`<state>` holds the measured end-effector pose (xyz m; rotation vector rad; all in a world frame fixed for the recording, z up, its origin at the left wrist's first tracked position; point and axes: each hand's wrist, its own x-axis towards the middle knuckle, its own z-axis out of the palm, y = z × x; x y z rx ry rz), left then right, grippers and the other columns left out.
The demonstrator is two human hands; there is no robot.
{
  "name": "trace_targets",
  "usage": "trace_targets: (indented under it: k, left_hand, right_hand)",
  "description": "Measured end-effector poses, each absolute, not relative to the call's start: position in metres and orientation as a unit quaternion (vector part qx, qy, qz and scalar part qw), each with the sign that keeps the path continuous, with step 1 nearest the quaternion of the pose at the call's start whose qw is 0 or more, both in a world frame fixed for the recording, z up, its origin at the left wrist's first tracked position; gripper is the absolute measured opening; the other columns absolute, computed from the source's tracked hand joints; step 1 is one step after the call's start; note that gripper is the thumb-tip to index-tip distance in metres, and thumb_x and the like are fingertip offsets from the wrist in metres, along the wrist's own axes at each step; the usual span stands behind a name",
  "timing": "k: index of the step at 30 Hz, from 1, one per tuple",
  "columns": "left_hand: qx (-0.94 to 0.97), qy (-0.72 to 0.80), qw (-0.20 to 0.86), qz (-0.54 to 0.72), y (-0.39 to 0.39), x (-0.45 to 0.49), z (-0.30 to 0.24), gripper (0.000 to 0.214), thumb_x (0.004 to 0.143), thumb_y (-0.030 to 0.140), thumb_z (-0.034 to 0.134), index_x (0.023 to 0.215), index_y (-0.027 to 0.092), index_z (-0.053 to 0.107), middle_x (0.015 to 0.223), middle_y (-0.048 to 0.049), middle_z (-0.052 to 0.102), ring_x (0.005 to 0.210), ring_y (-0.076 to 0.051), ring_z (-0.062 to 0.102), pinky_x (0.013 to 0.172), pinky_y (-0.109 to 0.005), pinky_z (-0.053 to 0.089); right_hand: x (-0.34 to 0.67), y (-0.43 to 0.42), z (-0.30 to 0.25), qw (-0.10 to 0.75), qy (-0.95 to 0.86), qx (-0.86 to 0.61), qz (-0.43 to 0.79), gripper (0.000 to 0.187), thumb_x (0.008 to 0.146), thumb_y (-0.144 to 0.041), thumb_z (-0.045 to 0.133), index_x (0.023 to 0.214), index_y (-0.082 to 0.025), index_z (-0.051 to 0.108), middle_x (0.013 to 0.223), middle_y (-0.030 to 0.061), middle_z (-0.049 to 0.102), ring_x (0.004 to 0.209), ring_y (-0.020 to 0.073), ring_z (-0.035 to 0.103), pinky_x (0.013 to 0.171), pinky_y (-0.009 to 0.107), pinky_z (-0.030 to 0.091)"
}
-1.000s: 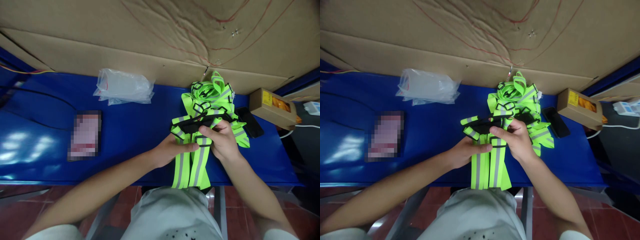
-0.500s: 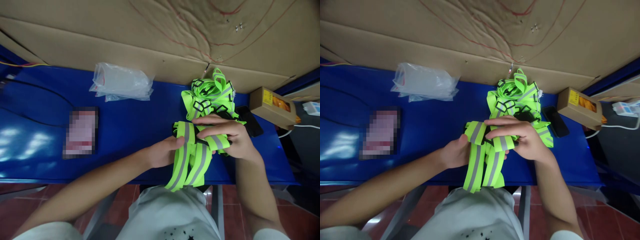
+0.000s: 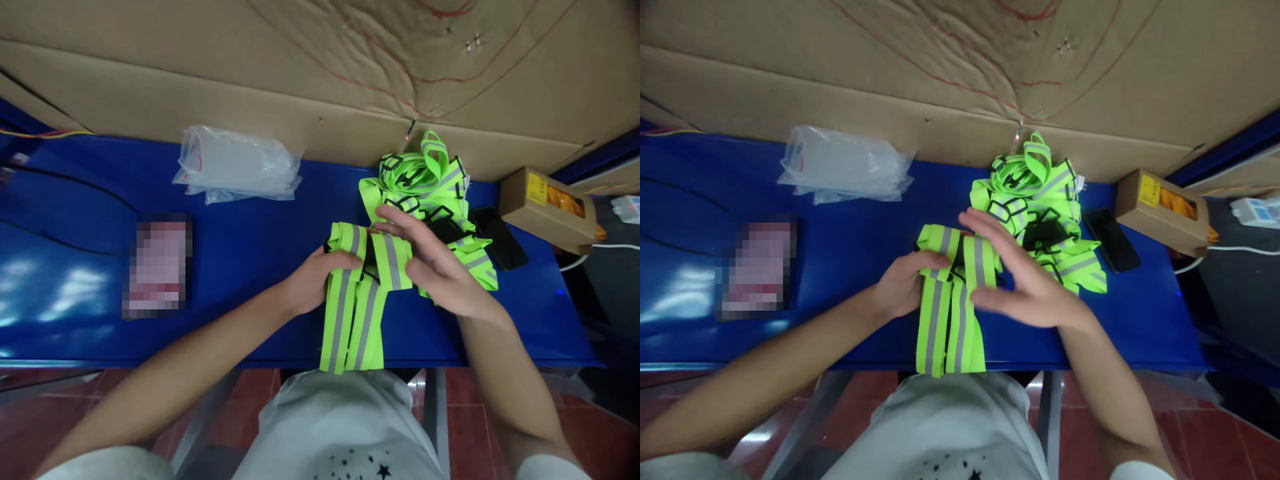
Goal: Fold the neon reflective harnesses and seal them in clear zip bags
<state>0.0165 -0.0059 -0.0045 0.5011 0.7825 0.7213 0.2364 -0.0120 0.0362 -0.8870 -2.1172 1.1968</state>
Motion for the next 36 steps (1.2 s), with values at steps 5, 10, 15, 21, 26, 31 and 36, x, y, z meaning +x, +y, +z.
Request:
trace_targets:
  k: [5,10,15,21,26,31,36]
  left_hand:
    - [0.332,0.327,0.803,0.372,-0.006,0.014,-0.004,0.07,0.067,0.022,0.085,0.133,0.024,0.063,0.103,-0.0012,0.077,0.093,-0.022,0.072,0.085,-0.032,0.057]
    - [0.425,0.297,0.779,0.353,-0.005,0.012,-0.008,0.089,0.077,0.025,0.088,0.155,0.029,0.044,0.121,-0.0041,0.074,0.111,-0.024,0.07,0.096,-0.033,0.054]
    - [0.483,0.278,0.741,0.374,-0.007,0.018,-0.016,0.082,0.079,0.028,0.088,0.151,0.027,0.049,0.14,-0.0092,0.066,0.132,-0.032,0.06,0.106,-0.04,0.051]
    - [0.34,0.339,0.799,0.361,-0.015,0.028,-0.013,0.081,0.075,0.029,0.091,0.147,0.026,0.055,0.132,-0.0072,0.071,0.12,-0.027,0.067,0.103,-0.038,0.051]
    - [0.242,0.32,0.856,0.324,-0.019,0.029,-0.01,0.058,0.071,0.036,0.094,0.122,0.017,0.073,0.115,-0.009,0.078,0.103,-0.025,0.072,0.097,-0.037,0.053]
    - [0.282,0.306,0.852,0.318,-0.018,0.024,-0.012,0.053,0.063,0.036,0.098,0.109,0.017,0.078,0.111,-0.0084,0.079,0.102,-0.025,0.072,0.098,-0.038,0.052]
    - [0.277,0.276,0.883,0.26,-0.017,0.024,-0.017,0.048,0.064,0.025,0.096,0.106,0.014,0.076,0.101,-0.0106,0.08,0.093,-0.028,0.076,0.095,-0.043,0.056]
  right_hand:
    - [0.227,-0.007,0.023,0.308,-0.631,-0.427,0.569,0.04,0.094,-0.046,0.073,0.129,-0.028,0.072,0.126,0.0028,0.075,0.118,0.0264,0.071,0.101,0.039,0.058]
    - [0.21,-0.01,0.012,0.345,-0.635,-0.475,0.503,0.027,0.088,-0.045,0.078,0.103,-0.023,0.078,0.098,0.0004,0.079,0.095,0.0238,0.074,0.086,0.035,0.059]
    - [0.196,-0.011,-0.002,0.435,-0.578,-0.506,0.47,0.025,0.091,-0.048,0.071,0.094,-0.025,0.08,0.099,0.0,0.081,0.099,0.0243,0.075,0.09,0.036,0.059]
    - [0.193,-0.013,-0.005,0.467,-0.563,-0.524,0.436,0.025,0.092,-0.046,0.071,0.085,-0.024,0.081,0.085,-0.0011,0.08,0.085,0.023,0.076,0.079,0.035,0.062]
    - [0.199,-0.019,0.007,0.487,-0.63,-0.499,0.341,0.015,0.091,-0.038,0.075,0.093,-0.025,0.082,0.094,0.0004,0.082,0.087,0.0226,0.078,0.079,0.034,0.063]
    - [0.205,-0.014,0.012,0.414,-0.634,-0.43,0.491,0.046,0.081,-0.039,0.087,0.122,-0.025,0.076,0.12,0.0042,0.079,0.107,0.0258,0.076,0.09,0.035,0.063]
    - [0.203,-0.016,0.009,0.429,-0.609,-0.455,0.489,0.028,0.085,-0.038,0.084,0.111,-0.028,0.08,0.111,0.001,0.081,0.102,0.0246,0.077,0.089,0.037,0.064]
